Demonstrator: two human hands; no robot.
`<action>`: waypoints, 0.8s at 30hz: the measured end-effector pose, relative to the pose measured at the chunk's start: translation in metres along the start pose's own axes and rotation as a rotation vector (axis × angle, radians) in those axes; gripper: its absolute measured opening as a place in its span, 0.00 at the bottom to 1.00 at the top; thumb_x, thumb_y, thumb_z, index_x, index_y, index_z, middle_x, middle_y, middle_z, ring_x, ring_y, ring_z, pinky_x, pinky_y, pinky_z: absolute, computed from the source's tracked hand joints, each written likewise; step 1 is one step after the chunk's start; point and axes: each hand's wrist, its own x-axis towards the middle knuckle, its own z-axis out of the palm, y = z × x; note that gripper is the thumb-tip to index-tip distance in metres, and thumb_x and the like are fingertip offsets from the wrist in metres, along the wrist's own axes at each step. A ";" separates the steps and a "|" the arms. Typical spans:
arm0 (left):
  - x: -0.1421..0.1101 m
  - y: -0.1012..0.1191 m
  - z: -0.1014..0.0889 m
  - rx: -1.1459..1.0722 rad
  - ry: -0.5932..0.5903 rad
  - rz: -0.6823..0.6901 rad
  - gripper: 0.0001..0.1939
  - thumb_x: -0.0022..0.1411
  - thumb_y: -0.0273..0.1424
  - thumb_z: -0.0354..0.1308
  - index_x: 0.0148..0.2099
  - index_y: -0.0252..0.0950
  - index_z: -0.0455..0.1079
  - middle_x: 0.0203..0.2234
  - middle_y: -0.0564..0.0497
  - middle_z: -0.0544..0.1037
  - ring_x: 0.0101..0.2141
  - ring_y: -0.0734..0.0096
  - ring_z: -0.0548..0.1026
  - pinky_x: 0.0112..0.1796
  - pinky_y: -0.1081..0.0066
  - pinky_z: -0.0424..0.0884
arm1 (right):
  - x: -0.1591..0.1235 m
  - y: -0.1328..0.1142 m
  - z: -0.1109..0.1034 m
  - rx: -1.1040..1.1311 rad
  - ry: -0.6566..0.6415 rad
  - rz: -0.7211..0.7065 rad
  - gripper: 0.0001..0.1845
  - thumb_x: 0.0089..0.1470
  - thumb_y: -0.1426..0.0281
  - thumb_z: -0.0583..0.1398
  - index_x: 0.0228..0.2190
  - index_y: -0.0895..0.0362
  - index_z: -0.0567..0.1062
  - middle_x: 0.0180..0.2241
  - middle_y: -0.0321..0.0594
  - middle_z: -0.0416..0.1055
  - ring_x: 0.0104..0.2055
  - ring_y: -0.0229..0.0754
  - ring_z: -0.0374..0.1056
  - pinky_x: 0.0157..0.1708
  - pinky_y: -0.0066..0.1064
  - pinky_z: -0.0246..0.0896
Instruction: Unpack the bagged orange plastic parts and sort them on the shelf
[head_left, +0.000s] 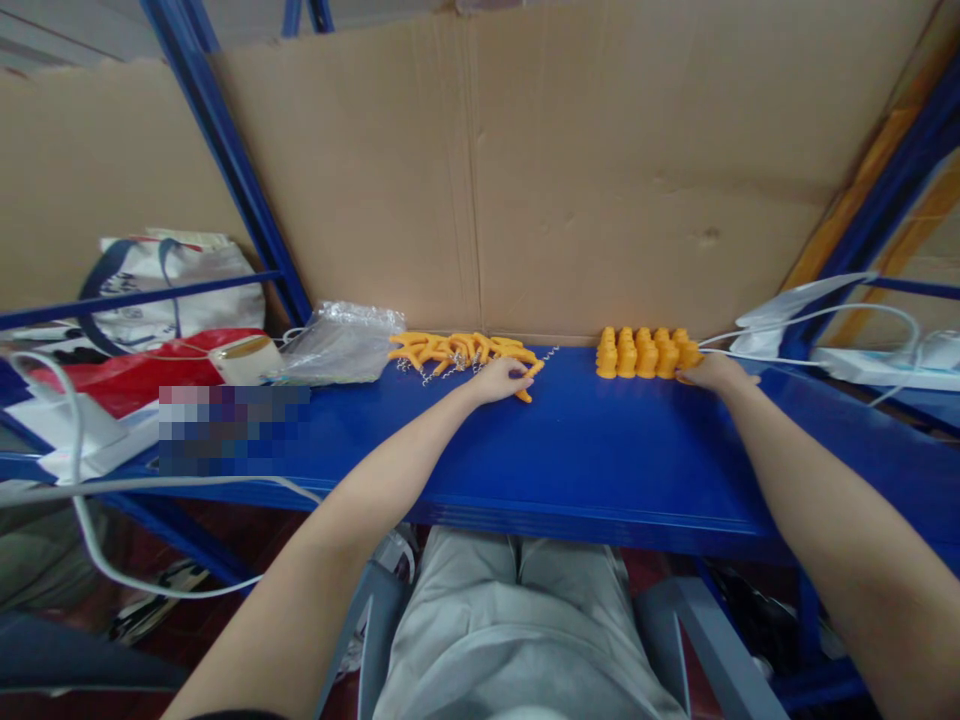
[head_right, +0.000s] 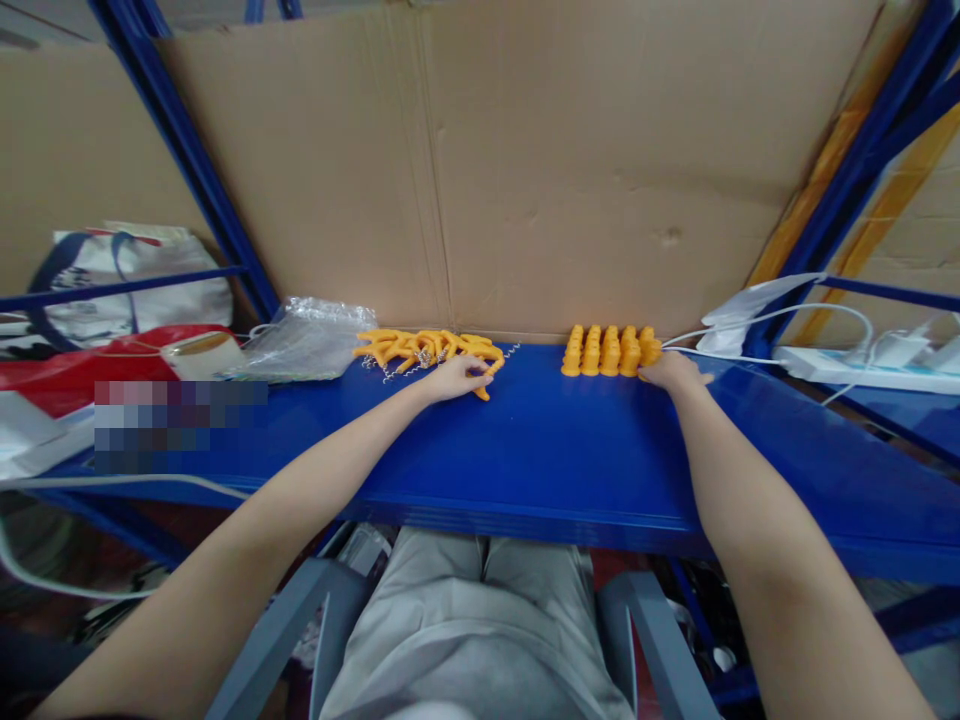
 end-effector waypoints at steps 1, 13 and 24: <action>-0.001 0.000 0.000 0.038 -0.020 0.000 0.05 0.59 0.29 0.61 0.32 0.34 0.77 0.31 0.49 0.81 0.37 0.63 0.78 0.45 0.64 0.74 | 0.002 0.001 0.000 -0.010 -0.012 0.004 0.34 0.62 0.59 0.58 0.65 0.62 0.64 0.64 0.61 0.61 0.68 0.60 0.55 0.57 0.46 0.54; -0.010 0.014 -0.015 0.445 0.070 -0.001 0.10 0.58 0.39 0.63 0.36 0.38 0.79 0.37 0.46 0.82 0.44 0.55 0.78 0.48 0.59 0.72 | -0.023 -0.019 -0.014 0.004 0.334 0.078 0.27 0.62 0.65 0.55 0.58 0.67 0.65 0.58 0.63 0.67 0.61 0.57 0.63 0.56 0.46 0.51; -0.014 0.022 -0.021 0.340 -0.067 -0.184 0.08 0.50 0.29 0.63 0.36 0.40 0.78 0.30 0.49 0.82 0.36 0.57 0.80 0.39 0.67 0.73 | -0.048 -0.054 -0.010 -0.056 0.460 -0.380 0.18 0.58 0.71 0.56 0.49 0.62 0.70 0.50 0.58 0.70 0.53 0.57 0.64 0.48 0.43 0.57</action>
